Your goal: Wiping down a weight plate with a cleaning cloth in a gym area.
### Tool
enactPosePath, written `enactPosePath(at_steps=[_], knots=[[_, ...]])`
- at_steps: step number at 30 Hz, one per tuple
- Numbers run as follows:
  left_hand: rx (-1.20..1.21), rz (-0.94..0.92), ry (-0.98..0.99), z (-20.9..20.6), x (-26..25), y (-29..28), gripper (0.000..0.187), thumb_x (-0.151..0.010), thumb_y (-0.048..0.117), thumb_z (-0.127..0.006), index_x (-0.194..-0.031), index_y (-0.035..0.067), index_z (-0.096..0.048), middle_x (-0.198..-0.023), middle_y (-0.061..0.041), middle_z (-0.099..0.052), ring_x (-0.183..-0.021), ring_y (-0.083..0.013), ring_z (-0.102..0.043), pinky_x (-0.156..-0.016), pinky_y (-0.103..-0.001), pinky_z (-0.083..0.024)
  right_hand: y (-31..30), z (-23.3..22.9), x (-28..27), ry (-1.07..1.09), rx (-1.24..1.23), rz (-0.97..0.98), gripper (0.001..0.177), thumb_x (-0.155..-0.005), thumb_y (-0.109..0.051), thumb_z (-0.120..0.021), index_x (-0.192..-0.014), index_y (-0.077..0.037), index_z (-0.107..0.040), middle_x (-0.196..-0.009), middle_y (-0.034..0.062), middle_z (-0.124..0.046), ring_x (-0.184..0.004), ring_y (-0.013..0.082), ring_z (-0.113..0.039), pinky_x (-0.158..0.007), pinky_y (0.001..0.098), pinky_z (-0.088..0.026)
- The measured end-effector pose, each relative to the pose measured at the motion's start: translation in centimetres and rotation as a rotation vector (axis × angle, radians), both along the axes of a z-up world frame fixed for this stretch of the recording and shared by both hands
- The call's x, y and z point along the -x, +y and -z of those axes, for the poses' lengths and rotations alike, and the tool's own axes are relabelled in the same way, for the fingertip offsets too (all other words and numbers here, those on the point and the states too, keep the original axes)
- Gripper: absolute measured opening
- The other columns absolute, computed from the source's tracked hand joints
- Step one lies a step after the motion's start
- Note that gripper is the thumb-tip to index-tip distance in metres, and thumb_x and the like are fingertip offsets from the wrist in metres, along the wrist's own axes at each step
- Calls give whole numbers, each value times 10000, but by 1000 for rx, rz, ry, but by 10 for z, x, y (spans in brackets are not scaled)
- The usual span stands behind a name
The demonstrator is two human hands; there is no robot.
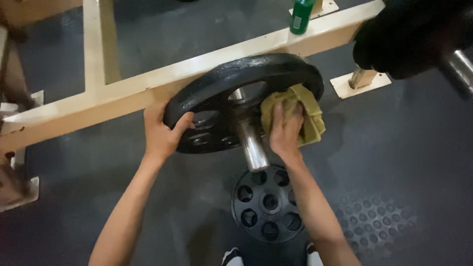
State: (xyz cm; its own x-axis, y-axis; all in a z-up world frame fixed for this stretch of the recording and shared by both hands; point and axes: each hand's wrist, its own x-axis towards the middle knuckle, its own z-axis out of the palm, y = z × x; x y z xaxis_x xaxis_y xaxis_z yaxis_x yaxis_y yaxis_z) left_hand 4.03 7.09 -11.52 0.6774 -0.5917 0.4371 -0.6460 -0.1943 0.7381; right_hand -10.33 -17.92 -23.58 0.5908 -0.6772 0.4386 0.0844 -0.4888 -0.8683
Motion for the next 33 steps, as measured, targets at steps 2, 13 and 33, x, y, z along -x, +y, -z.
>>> enactPosePath(at_steps=[2,13,33], knots=[[35,3,-25,18,2,10,359,-933,239,-743,-1120,-61,-686,-798,-88,-727,-726,-178,-749,-745,-309,-562,8,-19,4,-44,-345,-97,467,-1118,-383,-447,-1250,24,-633,-1174,153,-687,-1076,337,-636,-1003,465,-496],[444,270,210,75,-12,35,824,-1021,646,-578,-1378,-97,-551,-824,-90,-637,-752,-172,-655,-747,-325,-596,50,-82,3,-412,-939,-296,541,-930,-347,-720,-1370,-51,-615,-1293,46,-676,-1131,170,-654,-988,338,-521],[-62,238,-42,-43,-3,-2,531,-1135,405,-345,-1401,-7,-551,-1308,-145,-636,-1217,-276,-573,-1098,-368,-410,184,8,-47,53,273,-13,490,-1054,-195,-476,-1493,21,-484,-1445,260,-567,-1376,457,-498,-1230,561,-316]])
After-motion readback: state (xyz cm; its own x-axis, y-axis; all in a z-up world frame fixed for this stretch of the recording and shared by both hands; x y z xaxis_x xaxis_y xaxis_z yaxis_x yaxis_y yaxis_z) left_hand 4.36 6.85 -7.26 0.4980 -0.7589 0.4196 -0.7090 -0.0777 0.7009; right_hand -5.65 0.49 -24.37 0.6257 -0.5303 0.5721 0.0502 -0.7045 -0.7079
